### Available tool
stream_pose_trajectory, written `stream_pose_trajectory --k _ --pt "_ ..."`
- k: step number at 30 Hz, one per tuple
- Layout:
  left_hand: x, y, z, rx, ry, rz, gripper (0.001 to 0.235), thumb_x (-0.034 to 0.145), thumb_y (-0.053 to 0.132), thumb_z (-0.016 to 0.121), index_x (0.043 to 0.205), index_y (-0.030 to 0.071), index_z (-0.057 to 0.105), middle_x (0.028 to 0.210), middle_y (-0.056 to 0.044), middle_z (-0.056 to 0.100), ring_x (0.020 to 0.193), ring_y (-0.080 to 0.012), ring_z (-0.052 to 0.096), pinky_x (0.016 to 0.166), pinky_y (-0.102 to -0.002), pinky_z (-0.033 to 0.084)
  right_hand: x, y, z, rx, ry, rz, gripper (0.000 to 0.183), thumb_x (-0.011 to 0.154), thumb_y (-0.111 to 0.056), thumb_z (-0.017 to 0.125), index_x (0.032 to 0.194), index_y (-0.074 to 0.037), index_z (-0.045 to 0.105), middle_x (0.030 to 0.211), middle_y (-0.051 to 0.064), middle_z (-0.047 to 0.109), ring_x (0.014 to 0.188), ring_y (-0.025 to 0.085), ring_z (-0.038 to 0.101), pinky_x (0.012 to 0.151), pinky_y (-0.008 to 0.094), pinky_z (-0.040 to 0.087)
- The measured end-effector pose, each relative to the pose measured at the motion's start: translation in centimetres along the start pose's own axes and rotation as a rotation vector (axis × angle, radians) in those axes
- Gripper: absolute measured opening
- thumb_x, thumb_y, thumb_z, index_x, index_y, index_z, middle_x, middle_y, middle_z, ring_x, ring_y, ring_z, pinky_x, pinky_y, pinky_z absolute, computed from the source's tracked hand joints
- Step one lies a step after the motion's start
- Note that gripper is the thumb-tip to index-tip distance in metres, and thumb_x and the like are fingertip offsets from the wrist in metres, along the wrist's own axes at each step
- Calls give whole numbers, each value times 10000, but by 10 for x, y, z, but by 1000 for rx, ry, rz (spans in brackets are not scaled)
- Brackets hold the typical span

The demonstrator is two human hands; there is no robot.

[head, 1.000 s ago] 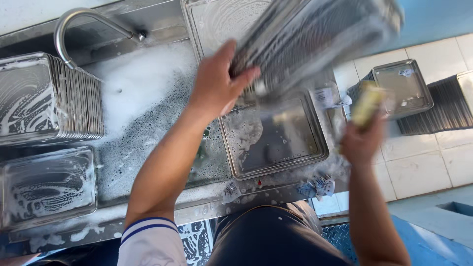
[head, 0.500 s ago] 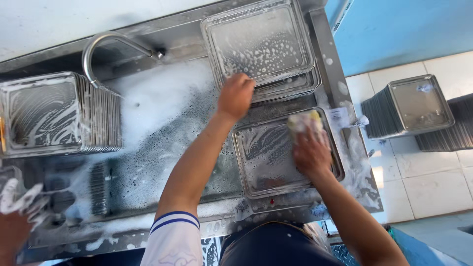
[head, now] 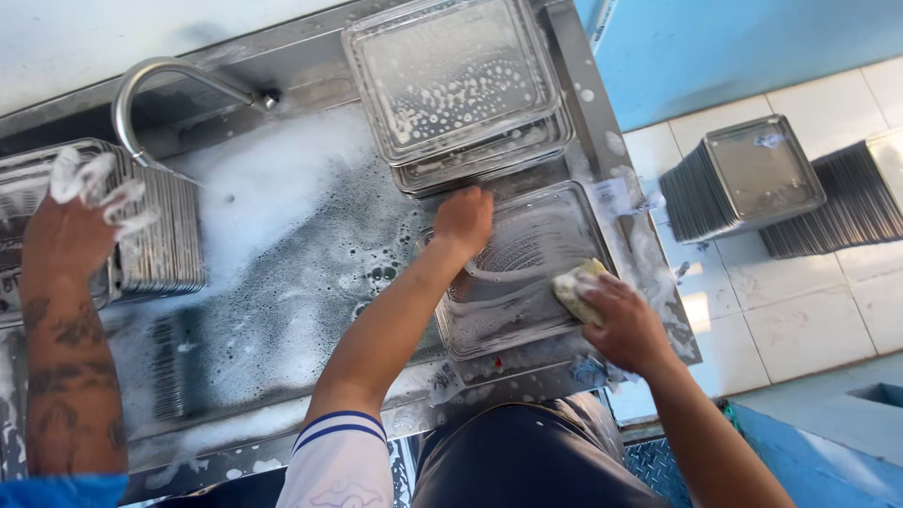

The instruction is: The person scrubs rectangular metal trays with a yellow sponge in a soapy sink, rinses them under running water, and stacks the cleaned trays on the floor. The process is repeated for multiple trays.

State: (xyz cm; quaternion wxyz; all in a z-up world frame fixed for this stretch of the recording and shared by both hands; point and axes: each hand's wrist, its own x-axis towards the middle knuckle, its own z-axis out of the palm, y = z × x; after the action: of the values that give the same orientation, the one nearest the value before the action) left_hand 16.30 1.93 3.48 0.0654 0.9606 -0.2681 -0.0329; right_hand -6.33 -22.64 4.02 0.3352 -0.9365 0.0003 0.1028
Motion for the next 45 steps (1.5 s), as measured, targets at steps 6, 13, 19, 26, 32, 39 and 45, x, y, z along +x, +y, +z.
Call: stream_pose_trajectory --k 6,13,19,26,32,39,45 --pt "4 20 -44 18 -164 -105 326 812 275 720 1037 52 644 1044 -150 702 1000 -376 698 847 -513 558 -28 39 -12 676 -39 190 662 775 -203 731 1408 -46 619 1156 195 743 982 293 725 876 391 578" --pt "-29 56 -157 -81 -6 15 295 896 206 671 1110 33 564 949 -148 719 907 -392 701 744 -554 530 -52 73 -57 1316 304 86 648 787 -53 577 1420 83 579 1235 157 690 1060 214 683 920 306 549" --pt "-130 112 -134 21 -2 327 319 889 157 668 1183 98 559 1097 -110 622 1035 -305 646 777 -463 525 -24 67 -85 1298 586 -12 564 919 -55 571 1474 42 597 1274 146 685 1094 196 676 949 312 555" --pt "-134 97 -55 -64 130 290 1064 629 557 871 1438 5 454 1397 -157 472 1265 -350 458 1023 -498 400 20 12 -19 499 480 -158 547 886 -49 701 1421 -2 595 1393 171 646 1310 312 628 1088 388 494" --pt "-105 93 -21 -139 144 46 867 715 434 871 1400 31 526 1400 -97 507 1259 -325 473 1022 -486 413 18 -33 22 165 571 -209 582 753 -62 693 1331 -44 634 1432 163 613 1399 404 513 1186 465 406" --pt "-99 98 -10 -235 167 70 558 738 207 863 1225 38 648 1260 -86 591 1184 -328 550 990 -445 478 16 -34 23 139 581 -216 594 750 -79 704 1338 -49 623 1460 159 593 1427 393 483 1208 470 379" --pt "-88 91 -3 -298 284 37 503 783 162 833 1210 -3 624 1191 -155 585 1097 -352 586 948 -433 490 16 -33 27 118 582 -215 591 755 -92 710 1337 -31 626 1460 168 586 1424 393 480 1203 472 379"
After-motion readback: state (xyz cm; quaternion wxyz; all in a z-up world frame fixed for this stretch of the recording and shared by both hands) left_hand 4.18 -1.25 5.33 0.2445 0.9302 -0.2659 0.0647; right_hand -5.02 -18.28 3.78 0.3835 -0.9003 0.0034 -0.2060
